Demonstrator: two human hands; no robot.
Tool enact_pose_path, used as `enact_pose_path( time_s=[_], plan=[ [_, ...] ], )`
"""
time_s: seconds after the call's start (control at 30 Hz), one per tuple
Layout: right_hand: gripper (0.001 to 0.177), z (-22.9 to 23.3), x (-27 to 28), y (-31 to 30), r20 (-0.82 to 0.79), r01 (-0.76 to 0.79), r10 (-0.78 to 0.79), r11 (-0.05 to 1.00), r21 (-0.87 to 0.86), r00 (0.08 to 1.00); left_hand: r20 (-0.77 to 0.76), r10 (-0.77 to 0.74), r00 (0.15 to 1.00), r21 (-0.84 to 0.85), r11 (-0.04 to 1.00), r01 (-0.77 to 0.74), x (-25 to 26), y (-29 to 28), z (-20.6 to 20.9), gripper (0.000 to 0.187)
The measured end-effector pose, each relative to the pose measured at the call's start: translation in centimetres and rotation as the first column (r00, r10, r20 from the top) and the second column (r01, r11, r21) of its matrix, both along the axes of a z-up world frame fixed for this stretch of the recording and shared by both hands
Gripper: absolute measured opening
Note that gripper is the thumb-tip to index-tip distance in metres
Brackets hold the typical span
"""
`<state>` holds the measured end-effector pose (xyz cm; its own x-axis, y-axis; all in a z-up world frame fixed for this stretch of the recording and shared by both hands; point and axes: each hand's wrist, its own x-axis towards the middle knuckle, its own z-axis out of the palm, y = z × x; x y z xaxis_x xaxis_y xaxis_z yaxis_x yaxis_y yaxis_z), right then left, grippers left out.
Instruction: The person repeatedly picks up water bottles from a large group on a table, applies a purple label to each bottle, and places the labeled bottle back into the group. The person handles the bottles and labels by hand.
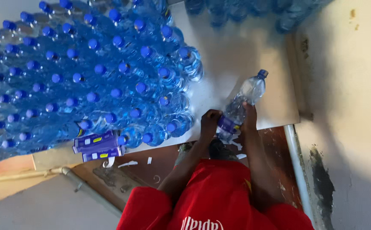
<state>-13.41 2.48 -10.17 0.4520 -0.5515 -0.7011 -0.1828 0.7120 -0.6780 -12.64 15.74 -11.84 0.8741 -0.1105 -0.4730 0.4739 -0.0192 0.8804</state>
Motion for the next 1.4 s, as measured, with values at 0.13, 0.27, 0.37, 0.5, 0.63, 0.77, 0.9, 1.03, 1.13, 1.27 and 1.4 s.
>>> enact_pose_path(
  time_s=[0.13, 0.27, 0.37, 0.5, 0.63, 0.77, 0.9, 1.03, 1.13, 1.27, 1.4],
  plan=[
    [0.047, 1.5, -3.2, 0.2, 0.227, -0.041, 0.052, 0.998, -0.054, 0.972, 0.273, -0.052, 0.961, 0.184, 0.983, 0.001, -1.6, 0.6, 1.9, 0.028],
    [0.027, 2.4, -3.0, 0.1, 0.334, -0.031, 0.006, 0.997, 0.069, 0.942, 0.534, -0.428, 0.729, 0.581, 0.812, 0.052, -5.1, -2.0, 5.7, 0.092],
    [0.055, 2.9, -7.7, 2.1, 0.36, 0.021, -0.052, 0.996, 0.091, 0.932, 0.063, -0.651, 0.756, 0.405, 0.709, 0.577, -2.2, 0.9, 5.2, 0.111],
    [0.064, 3.0, -6.7, 2.3, 0.414, -0.086, 0.006, 0.981, 0.175, 0.91, -0.067, -0.581, 0.811, -0.146, 0.81, 0.569, -0.7, 1.2, 6.5, 0.08],
    [0.104, 3.9, -3.6, 1.7, 0.1, -0.41, 0.572, 0.688, -0.599, 0.814, 0.443, -0.435, 0.784, 0.25, 0.9, 0.358, -4.1, 5.6, 9.6, 0.091],
    [0.107, 2.5, 0.5, 4.5, 0.059, -0.414, 0.598, 0.618, -0.669, 0.799, 0.31, -0.706, 0.637, 0.068, 0.685, 0.725, -7.3, 13.6, 14.5, 0.052],
    [0.103, 3.2, 3.8, 8.8, 0.289, -0.344, 0.536, 0.786, -0.513, 0.793, 0.057, -0.794, 0.605, -0.077, 0.601, 0.796, -8.4, 26.4, 10.9, 0.05],
    [0.09, 5.4, 6.2, 11.0, 0.226, -0.267, 0.684, 0.536, -0.801, 0.694, 0.276, -0.159, 0.948, 0.611, 0.79, -0.045, -3.7, 33.6, 9.3, 0.022],
    [0.095, 7.1, 6.5, 11.0, 0.137, -0.243, 0.747, 0.375, -0.895, 0.65, 0.483, -0.007, 0.876, 0.8, 0.409, -0.438, -0.7, 36.3, 7.9, 0.023],
    [0.098, 6.6, 4.8, 9.1, 0.12, -0.296, 0.755, 0.391, -0.871, 0.645, 0.307, -0.056, 0.95, 0.941, 0.169, -0.294, 0.6, 39.3, 3.9, 0.048],
    [0.083, 6.4, 2.7, 8.0, 0.033, -0.379, 0.704, 0.42, -0.825, 0.709, 0.298, -0.075, 0.952, 0.936, 0.221, -0.275, 1.4, 40.0, 3.1, 0.052]
  ],
)
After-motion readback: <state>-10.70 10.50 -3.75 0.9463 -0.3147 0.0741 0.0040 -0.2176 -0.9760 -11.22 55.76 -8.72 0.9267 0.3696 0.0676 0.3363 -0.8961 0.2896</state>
